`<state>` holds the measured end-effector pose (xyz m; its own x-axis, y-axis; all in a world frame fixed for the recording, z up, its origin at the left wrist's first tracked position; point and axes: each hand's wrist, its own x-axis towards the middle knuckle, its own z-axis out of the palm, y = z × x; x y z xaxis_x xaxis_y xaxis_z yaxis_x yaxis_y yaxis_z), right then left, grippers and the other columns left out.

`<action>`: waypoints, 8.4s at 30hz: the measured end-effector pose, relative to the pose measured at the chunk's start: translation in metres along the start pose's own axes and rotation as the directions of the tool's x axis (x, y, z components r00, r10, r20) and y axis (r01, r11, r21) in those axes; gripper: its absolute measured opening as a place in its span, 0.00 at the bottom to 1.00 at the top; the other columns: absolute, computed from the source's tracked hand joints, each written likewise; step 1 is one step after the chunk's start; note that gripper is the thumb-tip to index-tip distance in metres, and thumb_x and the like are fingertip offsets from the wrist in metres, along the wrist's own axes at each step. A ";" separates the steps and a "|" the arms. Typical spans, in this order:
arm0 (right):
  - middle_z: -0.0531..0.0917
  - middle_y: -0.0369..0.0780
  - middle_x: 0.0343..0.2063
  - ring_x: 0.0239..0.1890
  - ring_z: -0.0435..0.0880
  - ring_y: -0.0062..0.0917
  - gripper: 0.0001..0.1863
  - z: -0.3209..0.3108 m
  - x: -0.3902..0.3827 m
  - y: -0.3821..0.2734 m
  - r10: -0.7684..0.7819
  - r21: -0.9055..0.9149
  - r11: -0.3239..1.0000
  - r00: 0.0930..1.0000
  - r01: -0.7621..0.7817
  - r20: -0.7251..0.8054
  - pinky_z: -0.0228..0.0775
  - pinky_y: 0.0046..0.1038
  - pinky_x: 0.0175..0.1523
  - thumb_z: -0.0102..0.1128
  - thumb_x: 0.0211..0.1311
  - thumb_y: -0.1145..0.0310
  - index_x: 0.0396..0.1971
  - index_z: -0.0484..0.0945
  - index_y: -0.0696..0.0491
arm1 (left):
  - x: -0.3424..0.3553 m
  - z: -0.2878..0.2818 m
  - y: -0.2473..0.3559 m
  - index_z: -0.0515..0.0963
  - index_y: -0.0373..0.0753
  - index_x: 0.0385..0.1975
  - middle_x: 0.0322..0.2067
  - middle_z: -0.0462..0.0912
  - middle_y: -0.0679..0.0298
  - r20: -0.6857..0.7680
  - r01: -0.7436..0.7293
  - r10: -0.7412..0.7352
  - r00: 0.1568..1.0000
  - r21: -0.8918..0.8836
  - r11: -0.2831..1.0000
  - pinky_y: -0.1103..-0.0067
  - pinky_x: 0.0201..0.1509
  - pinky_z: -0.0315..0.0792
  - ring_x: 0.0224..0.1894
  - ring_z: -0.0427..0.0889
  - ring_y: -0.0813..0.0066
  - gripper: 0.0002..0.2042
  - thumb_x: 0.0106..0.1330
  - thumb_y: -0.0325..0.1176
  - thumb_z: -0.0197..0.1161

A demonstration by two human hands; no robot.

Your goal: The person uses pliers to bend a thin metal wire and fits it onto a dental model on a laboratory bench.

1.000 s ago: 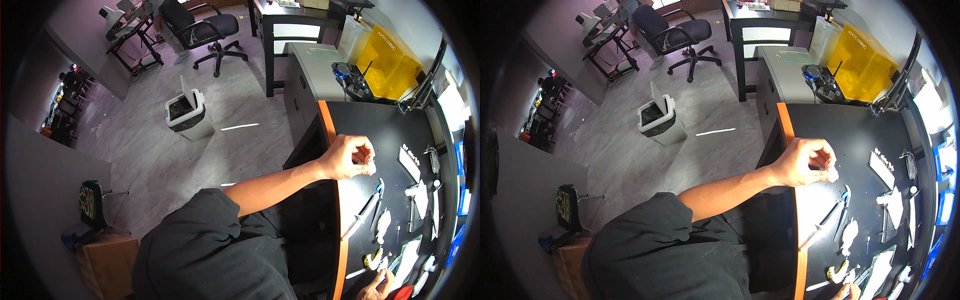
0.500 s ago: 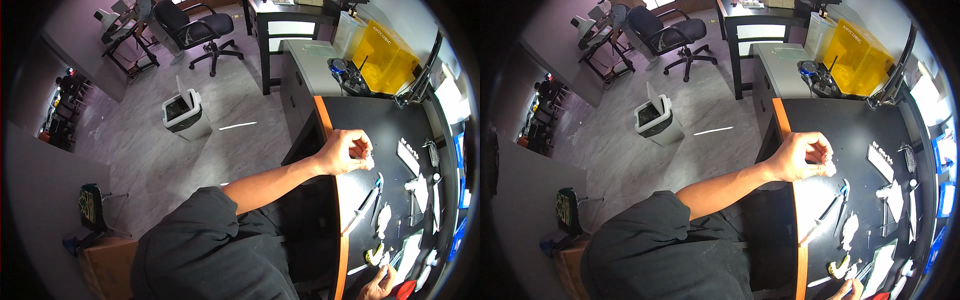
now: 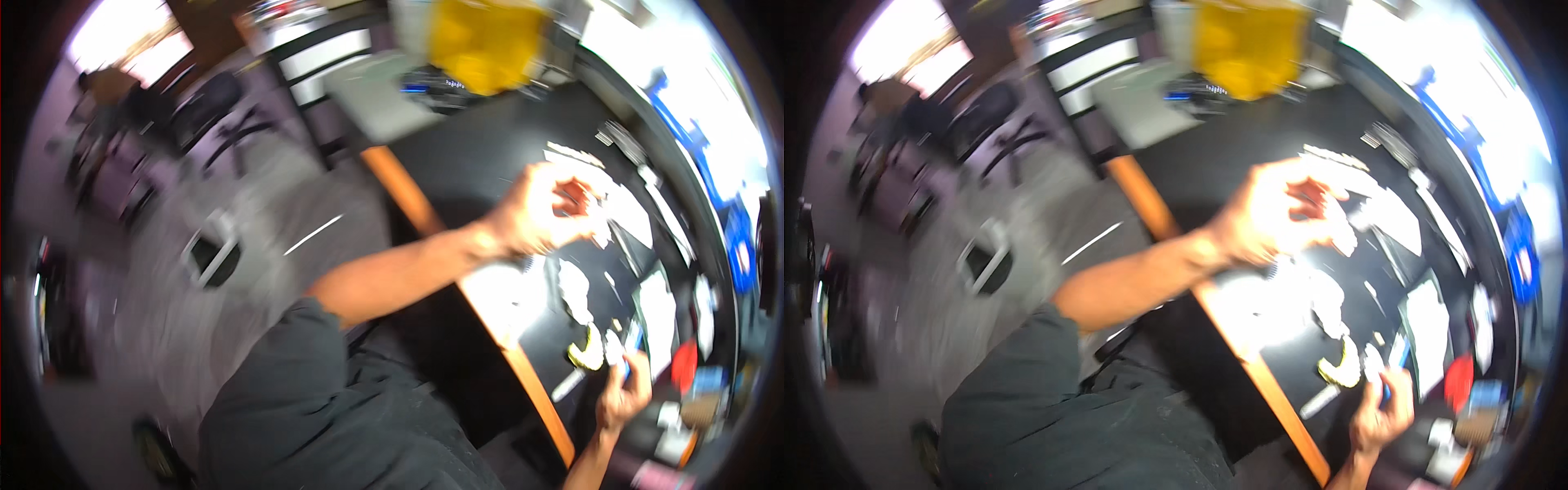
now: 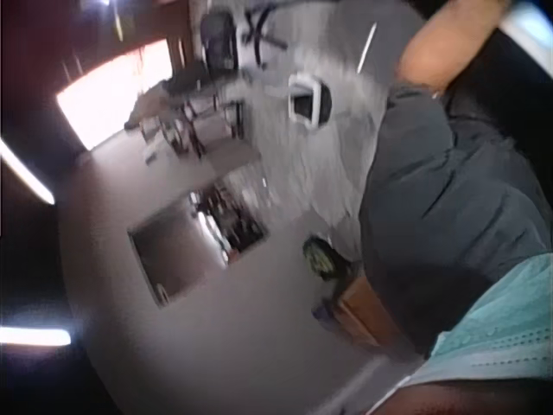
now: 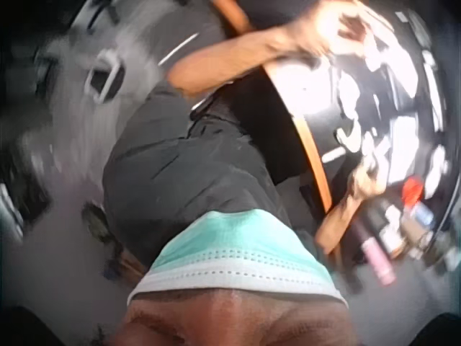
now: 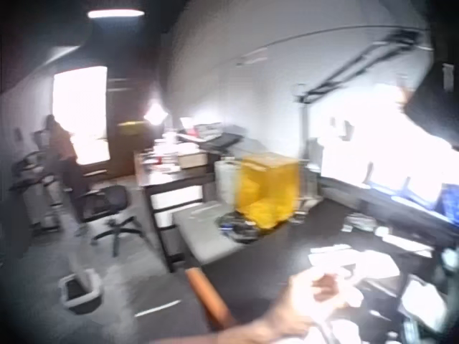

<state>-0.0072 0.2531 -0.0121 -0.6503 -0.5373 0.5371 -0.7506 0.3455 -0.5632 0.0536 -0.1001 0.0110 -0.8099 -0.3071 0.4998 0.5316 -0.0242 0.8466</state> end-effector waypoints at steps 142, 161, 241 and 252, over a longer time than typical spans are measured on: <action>0.85 0.39 0.26 0.34 0.82 0.28 0.05 -0.023 0.018 0.038 0.275 -0.198 0.941 0.961 -0.274 -0.020 0.73 0.30 0.44 0.71 0.54 0.77 0.31 0.86 0.58 | 0.035 0.081 -0.054 0.85 0.36 0.30 0.29 0.89 0.62 0.634 -0.408 -0.007 0.773 0.506 0.760 0.60 0.66 0.76 0.32 0.88 0.71 0.10 0.51 0.22 0.79; 0.75 0.35 0.18 0.26 0.73 0.21 0.08 -0.020 0.015 0.035 0.385 -0.204 0.902 0.923 -0.381 -0.019 0.66 0.27 0.33 0.72 0.56 0.75 0.36 0.87 0.58 | 0.043 0.074 -0.064 0.80 0.35 0.54 0.33 0.86 0.58 0.651 -0.277 -0.146 0.745 0.500 0.820 0.75 0.43 0.79 0.37 0.88 0.66 0.28 0.49 0.18 0.77; 0.66 0.25 0.13 0.17 0.59 0.05 0.03 0.002 0.006 -0.031 0.442 0.406 0.764 0.865 -0.502 0.237 0.47 0.21 0.23 0.57 0.72 0.78 0.40 0.76 0.62 | 0.060 0.061 -0.015 0.82 0.34 0.34 0.25 0.77 0.59 0.736 -0.629 0.144 0.662 0.440 0.641 0.69 0.33 0.75 0.29 0.81 0.59 0.11 0.51 0.16 0.67; 0.66 0.25 0.14 0.18 0.59 0.05 0.04 0.000 0.007 -0.030 0.487 0.459 0.694 0.831 -0.554 0.268 0.48 0.20 0.23 0.58 0.72 0.77 0.40 0.76 0.62 | 0.044 0.074 -0.027 0.87 0.36 0.39 0.26 0.82 0.62 0.764 -0.551 0.100 0.637 0.361 0.752 0.76 0.29 0.77 0.28 0.85 0.69 0.15 0.50 0.16 0.71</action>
<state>0.0106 0.2388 0.0089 -0.8748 -0.4845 0.0042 -0.1072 0.1850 -0.9769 -0.0151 -0.0430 0.0236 -0.6523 0.5285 0.5433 0.7568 0.4948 0.4272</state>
